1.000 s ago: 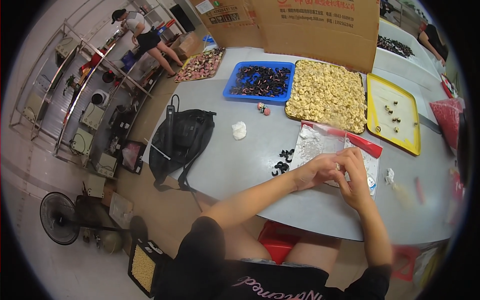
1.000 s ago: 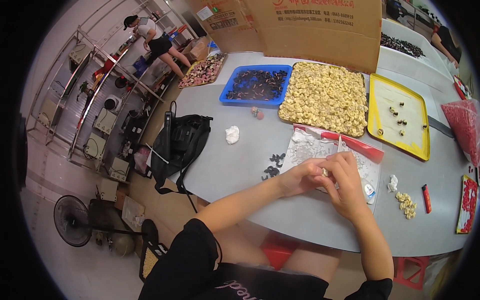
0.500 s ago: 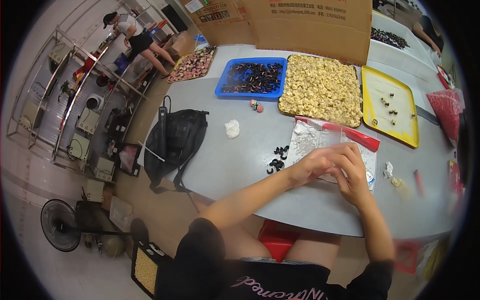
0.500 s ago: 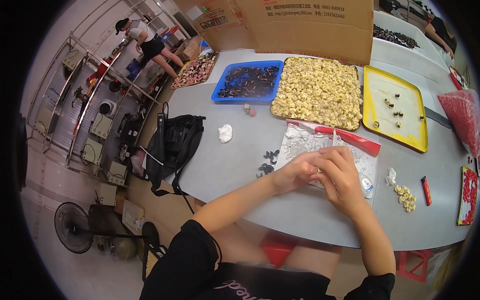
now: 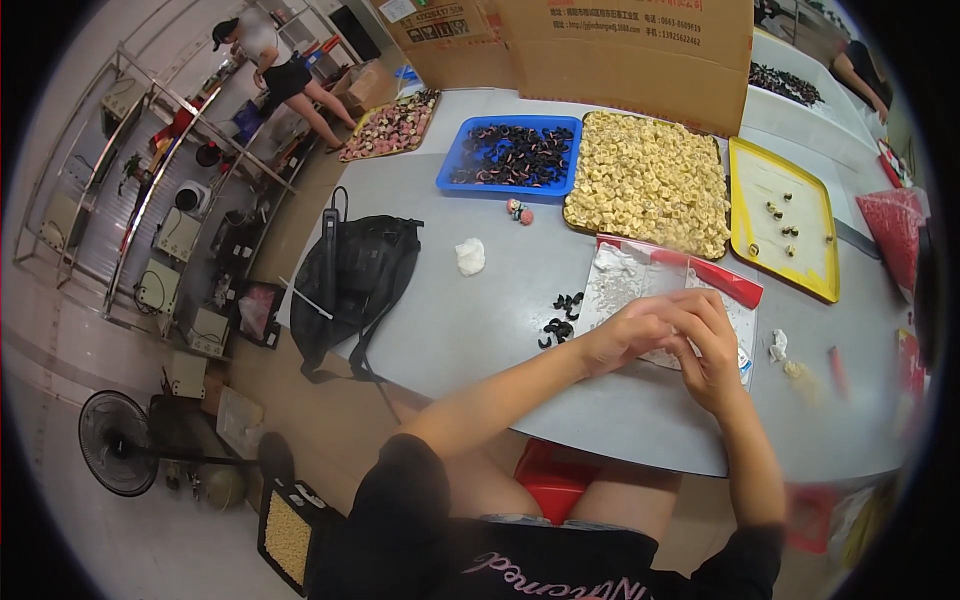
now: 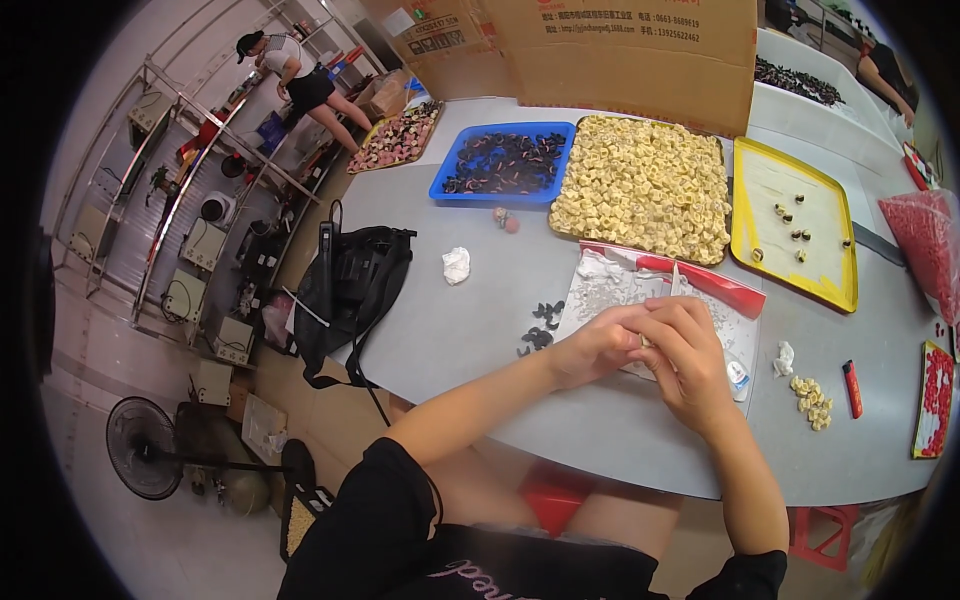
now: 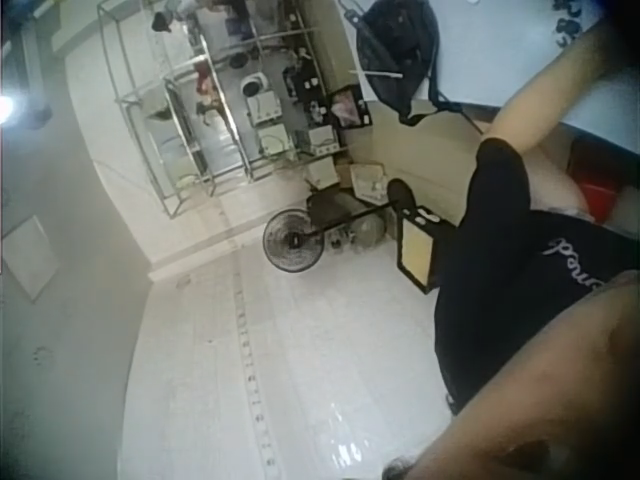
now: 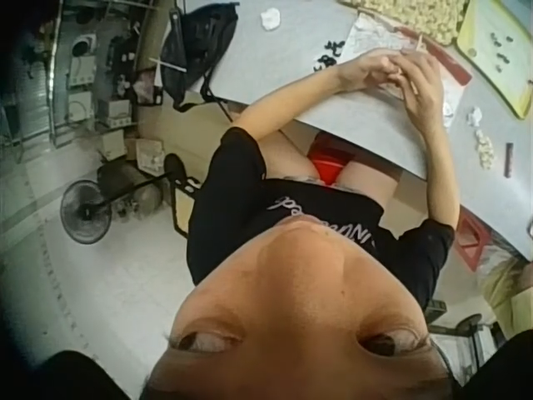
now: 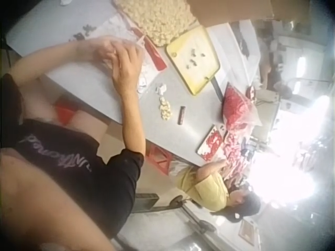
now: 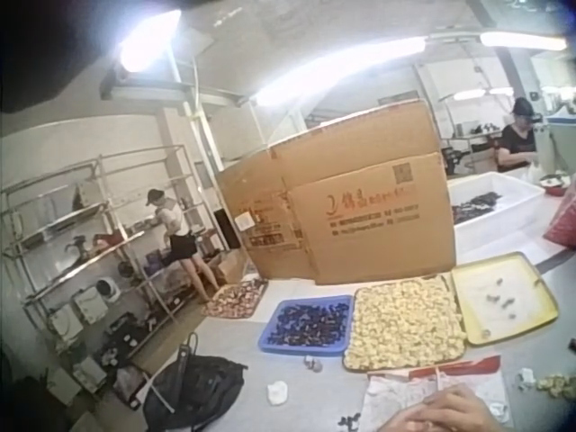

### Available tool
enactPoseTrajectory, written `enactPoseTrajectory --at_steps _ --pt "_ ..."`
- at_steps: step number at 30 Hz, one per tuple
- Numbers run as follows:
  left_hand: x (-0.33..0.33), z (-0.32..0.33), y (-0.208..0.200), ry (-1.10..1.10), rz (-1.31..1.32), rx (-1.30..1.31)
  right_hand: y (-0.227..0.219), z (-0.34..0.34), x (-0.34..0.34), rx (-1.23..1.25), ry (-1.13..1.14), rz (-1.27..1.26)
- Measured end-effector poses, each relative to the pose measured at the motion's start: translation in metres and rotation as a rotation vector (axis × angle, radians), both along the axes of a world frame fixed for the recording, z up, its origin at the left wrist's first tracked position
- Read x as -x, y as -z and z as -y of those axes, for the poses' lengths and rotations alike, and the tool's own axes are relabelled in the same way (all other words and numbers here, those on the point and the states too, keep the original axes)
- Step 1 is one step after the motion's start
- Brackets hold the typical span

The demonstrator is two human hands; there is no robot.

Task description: Assembling small plastic toy components using glue at a factory workbench.

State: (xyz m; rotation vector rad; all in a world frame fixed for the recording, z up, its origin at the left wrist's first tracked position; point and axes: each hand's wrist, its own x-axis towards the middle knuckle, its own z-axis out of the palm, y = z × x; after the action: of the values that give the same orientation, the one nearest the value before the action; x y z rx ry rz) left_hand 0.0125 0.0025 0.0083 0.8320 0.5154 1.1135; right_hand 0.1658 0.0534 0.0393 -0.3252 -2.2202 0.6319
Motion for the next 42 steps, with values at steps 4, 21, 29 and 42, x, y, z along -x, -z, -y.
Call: enactPoseTrajectory --at_steps 4,21,29,42 --pt "-0.0002 -0.0012 -0.0019 0.022 0.001 -0.020 0.0000 -0.0005 -0.0007 -0.005 0.001 0.001" --pt "-0.0002 0.0007 -0.0039 0.019 -0.004 -0.006 0.0002 0.0007 -0.0002 0.002 0.001 -0.007" --pt "0.0001 0.0000 -0.0030 0.028 -0.014 -0.006 -0.0003 0.0003 -0.0014 -0.008 0.001 -0.005" --pt "0.0015 -0.0008 0.0021 0.024 -0.011 -0.009 -0.0004 0.0005 -0.0012 0.013 0.004 0.005"
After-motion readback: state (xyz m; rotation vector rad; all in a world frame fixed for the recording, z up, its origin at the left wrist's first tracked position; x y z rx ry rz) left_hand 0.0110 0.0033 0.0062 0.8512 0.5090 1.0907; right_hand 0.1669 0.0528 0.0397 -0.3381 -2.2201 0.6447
